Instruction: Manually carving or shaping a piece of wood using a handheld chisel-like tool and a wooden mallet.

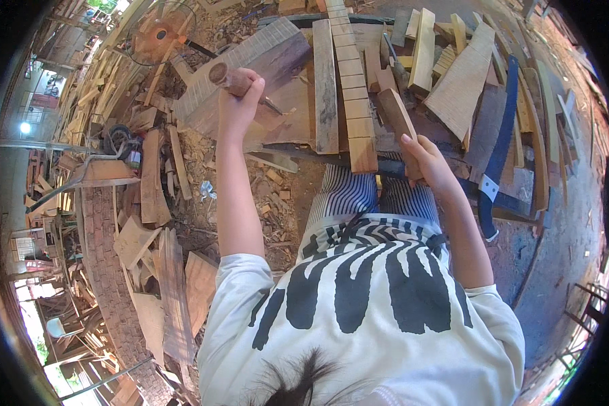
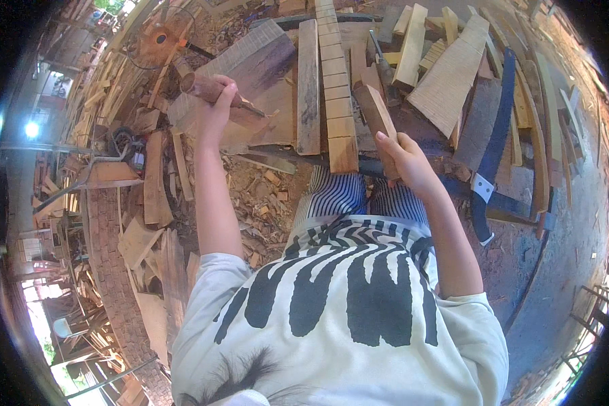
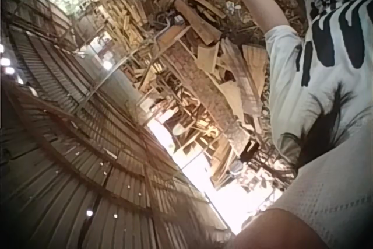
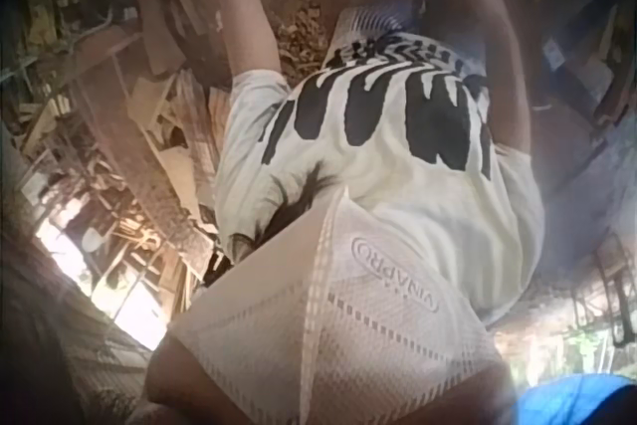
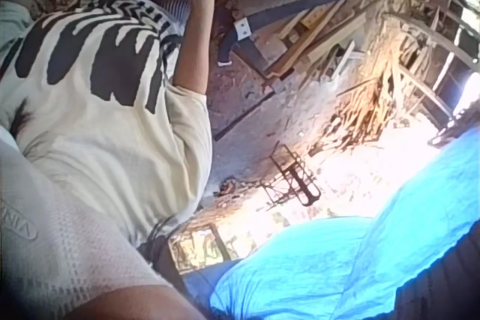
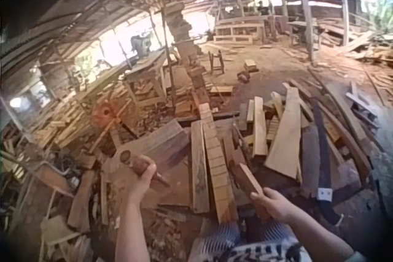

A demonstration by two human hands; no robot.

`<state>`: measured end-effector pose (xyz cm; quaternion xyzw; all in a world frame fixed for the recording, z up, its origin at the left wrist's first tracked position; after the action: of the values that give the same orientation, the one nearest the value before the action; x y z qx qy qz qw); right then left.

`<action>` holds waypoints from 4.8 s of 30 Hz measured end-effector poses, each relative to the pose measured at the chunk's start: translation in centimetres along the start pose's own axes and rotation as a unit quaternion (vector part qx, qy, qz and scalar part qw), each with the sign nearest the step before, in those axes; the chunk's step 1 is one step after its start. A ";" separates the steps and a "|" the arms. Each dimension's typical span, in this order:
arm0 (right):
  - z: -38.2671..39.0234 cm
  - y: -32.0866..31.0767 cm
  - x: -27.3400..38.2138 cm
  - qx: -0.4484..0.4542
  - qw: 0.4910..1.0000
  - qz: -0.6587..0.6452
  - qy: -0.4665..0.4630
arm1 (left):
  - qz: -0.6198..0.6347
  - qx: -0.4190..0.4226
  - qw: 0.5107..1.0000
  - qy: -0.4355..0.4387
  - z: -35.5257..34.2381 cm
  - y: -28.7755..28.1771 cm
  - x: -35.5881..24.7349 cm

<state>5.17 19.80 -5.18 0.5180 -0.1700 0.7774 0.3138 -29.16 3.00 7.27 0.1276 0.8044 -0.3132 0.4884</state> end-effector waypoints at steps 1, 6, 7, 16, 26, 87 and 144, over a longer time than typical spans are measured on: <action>0.0 0.0 -0.2 0.000 1.000 -0.001 0.001 | -0.010 -0.001 1.000 0.005 0.0 0.2 -0.1; 0.1 0.0 -0.7 0.002 1.000 0.004 0.004 | -0.022 0.023 0.999 0.014 -0.7 1.2 0.4; 0.2 -0.1 -0.6 0.005 1.000 -0.002 0.003 | -0.031 0.021 0.999 0.007 -0.8 1.3 0.7; -0.9 1.5 5.0 0.017 0.990 0.086 -0.111 | -0.055 0.016 0.998 -0.029 -1.1 1.1 1.3; 6.1 13.3 30.5 0.108 0.830 0.192 -0.513 | -0.024 0.020 0.999 -0.015 -1.3 0.7 1.3; -5.3 16.6 3.7 0.058 0.929 0.211 -0.298 | 0.267 -0.311 0.912 0.006 13.8 -9.8 9.8; 22.6 16.5 17.5 0.630 0.609 -0.364 -0.315 | 0.353 -0.220 0.899 -0.141 14.9 5.3 16.8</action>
<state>5.40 -0.36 20.95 0.8203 0.4759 0.3031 0.0939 -24.14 -3.98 -14.20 0.2472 0.6776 0.0496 0.6908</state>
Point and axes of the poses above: each hand's wrist, its own z-axis away from the middle knuckle, its own y-axis out of the palm, x = y × z, the point moved 9 cm from there along -z, towards the middle knuckle, and after that the axes turned 4 degrees about -z, right-handed, at the moved point
